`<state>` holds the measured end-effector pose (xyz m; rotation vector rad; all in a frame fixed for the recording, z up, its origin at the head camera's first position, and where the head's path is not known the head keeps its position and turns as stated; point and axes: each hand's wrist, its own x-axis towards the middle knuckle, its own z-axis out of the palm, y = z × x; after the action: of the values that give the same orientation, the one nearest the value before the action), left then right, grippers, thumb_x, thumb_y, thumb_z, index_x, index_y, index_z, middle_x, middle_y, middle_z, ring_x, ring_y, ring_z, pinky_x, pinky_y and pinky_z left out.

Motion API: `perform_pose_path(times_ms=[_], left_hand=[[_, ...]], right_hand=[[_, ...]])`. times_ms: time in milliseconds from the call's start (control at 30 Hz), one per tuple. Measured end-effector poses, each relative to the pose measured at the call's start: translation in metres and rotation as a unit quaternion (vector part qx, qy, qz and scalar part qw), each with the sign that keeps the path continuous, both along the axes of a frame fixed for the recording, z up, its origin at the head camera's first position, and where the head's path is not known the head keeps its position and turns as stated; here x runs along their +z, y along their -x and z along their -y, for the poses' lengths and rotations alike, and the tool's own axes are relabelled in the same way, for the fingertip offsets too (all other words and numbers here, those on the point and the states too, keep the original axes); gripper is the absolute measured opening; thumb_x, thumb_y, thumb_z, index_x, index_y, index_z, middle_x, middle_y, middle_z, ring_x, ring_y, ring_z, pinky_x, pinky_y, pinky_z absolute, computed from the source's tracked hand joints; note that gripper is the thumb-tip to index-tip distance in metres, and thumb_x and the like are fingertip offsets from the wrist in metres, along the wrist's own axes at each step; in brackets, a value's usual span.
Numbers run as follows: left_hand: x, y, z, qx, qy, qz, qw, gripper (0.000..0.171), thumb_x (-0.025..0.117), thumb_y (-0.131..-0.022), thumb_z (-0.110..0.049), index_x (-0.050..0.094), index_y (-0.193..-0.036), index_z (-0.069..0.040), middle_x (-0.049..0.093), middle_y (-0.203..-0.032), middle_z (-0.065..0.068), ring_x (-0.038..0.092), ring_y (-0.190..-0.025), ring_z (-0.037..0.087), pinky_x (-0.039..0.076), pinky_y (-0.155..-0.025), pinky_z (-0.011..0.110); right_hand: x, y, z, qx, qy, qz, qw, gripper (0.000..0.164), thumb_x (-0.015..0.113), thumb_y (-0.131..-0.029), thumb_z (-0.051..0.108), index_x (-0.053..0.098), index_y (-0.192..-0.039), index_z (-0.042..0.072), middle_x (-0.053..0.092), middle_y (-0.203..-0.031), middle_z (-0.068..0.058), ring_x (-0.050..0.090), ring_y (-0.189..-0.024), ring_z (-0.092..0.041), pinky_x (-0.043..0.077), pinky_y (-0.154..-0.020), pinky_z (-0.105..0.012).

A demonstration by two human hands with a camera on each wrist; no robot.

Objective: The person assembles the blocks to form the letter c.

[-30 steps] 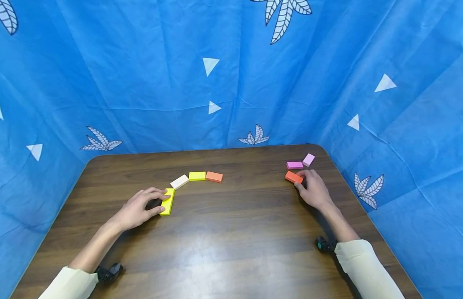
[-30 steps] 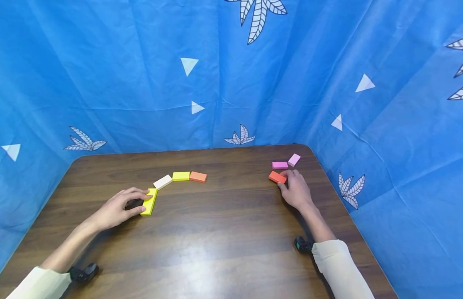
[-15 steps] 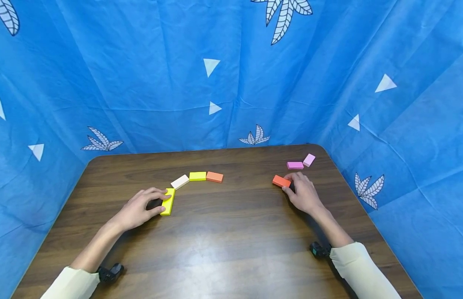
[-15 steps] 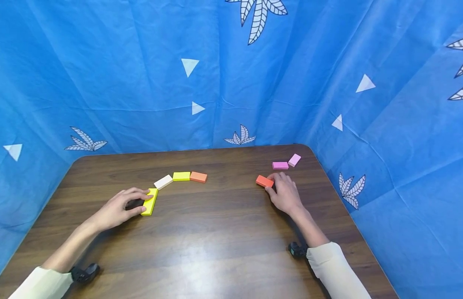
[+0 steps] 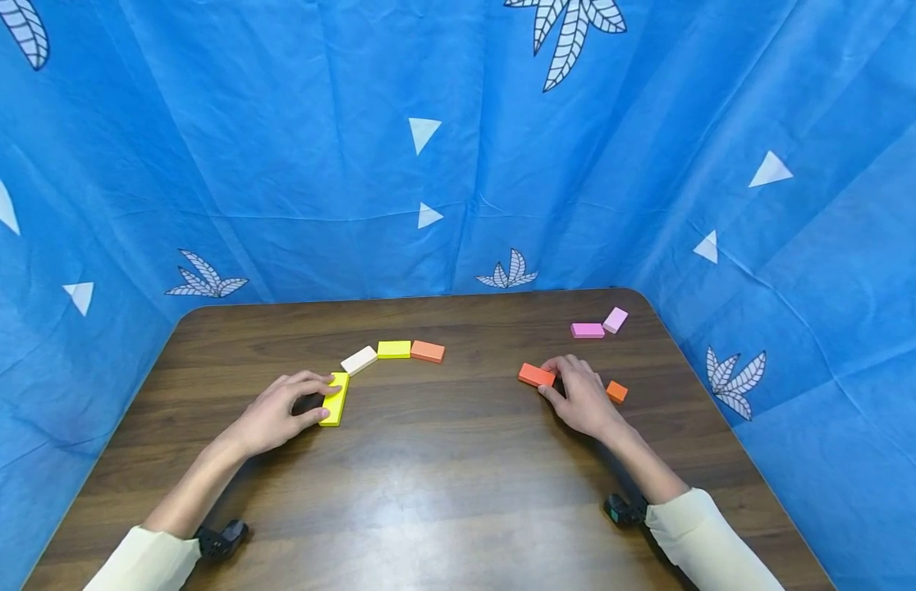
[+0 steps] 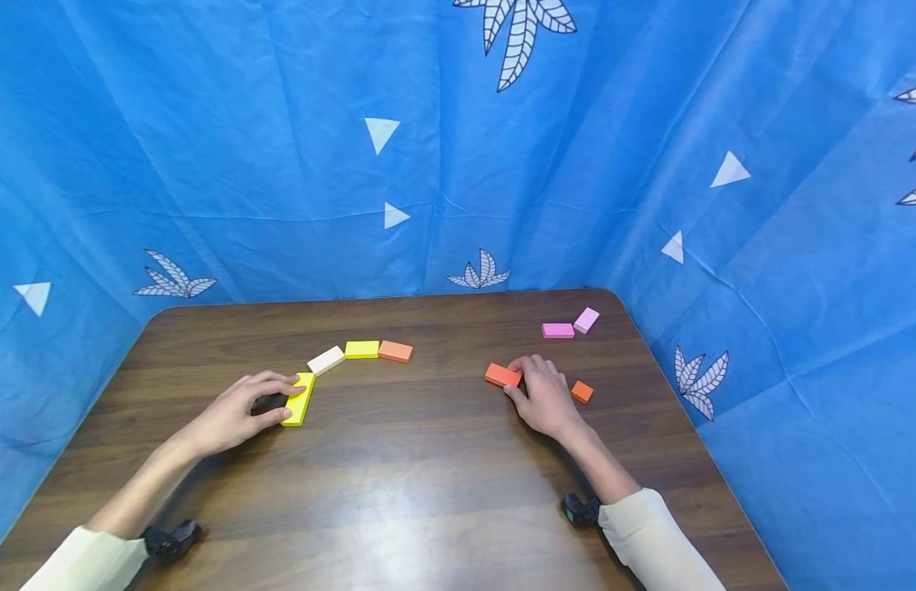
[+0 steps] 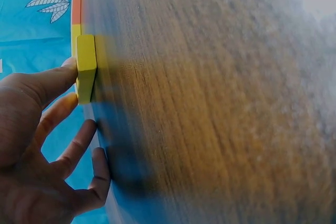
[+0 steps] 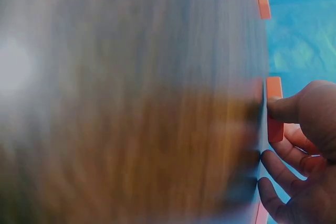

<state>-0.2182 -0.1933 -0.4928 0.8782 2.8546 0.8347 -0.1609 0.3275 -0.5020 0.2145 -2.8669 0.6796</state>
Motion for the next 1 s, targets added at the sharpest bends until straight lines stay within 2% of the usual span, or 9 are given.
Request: perform_pose_path(times_ms=[200, 400, 667, 1000], left_hand=[[0.000, 0.000, -0.002, 0.001, -0.008, -0.006, 1.0000, 0.035, 0.079, -0.100, -0.020, 0.076, -0.134, -0.017, 0.069, -0.147, 0.011, 0.061, -0.126, 0.039, 0.050, -0.099, 0.059], [0.000, -0.001, 0.000, 0.003, -0.001, 0.000, 1.0000, 0.036, 0.079, -0.100, -0.019, 0.075, -0.136, -0.017, 0.068, -0.148, 0.010, 0.061, -0.125, 0.037, 0.050, -0.098, 0.056], [-0.004, 0.002, 0.001, 0.001, -0.003, -0.004, 1.0000, 0.036, 0.079, -0.100, -0.018, 0.075, -0.136, -0.018, 0.068, -0.148, 0.009, 0.061, -0.128, 0.037, 0.050, -0.101, 0.059], [-0.002, 0.000, 0.001, 0.003, -0.001, -0.001, 1.0000, 0.037, 0.078, -0.100, -0.020, 0.075, -0.137, -0.019, 0.068, -0.149, 0.009, 0.061, -0.127, 0.037, 0.050, -0.099, 0.058]], right_hand=[[0.003, -0.003, 0.015, 0.002, 0.000, 0.006, 1.000, 0.034, 0.077, -0.101, 0.022, 0.067, -0.128, 0.004, 0.068, -0.122, -0.015, 0.062, -0.111, -0.035, 0.050, -0.096, -0.058], [0.003, -0.006, 0.026, 0.011, -0.005, 0.007, 1.000, 0.033, 0.078, -0.101, 0.022, 0.068, -0.127, 0.005, 0.069, -0.122, -0.014, 0.063, -0.111, -0.033, 0.050, -0.093, -0.057], [0.004, -0.004, 0.041, 0.023, -0.007, 0.011, 1.000, 0.034, 0.078, -0.101, 0.024, 0.068, -0.128, 0.006, 0.070, -0.123, -0.011, 0.063, -0.114, -0.032, 0.051, -0.097, -0.058], [0.003, -0.006, 0.063, 0.036, -0.010, 0.014, 0.999, 0.031, 0.080, -0.100, 0.024, 0.069, -0.125, 0.011, 0.070, -0.120, -0.007, 0.063, -0.112, -0.029, 0.050, -0.095, -0.056]])
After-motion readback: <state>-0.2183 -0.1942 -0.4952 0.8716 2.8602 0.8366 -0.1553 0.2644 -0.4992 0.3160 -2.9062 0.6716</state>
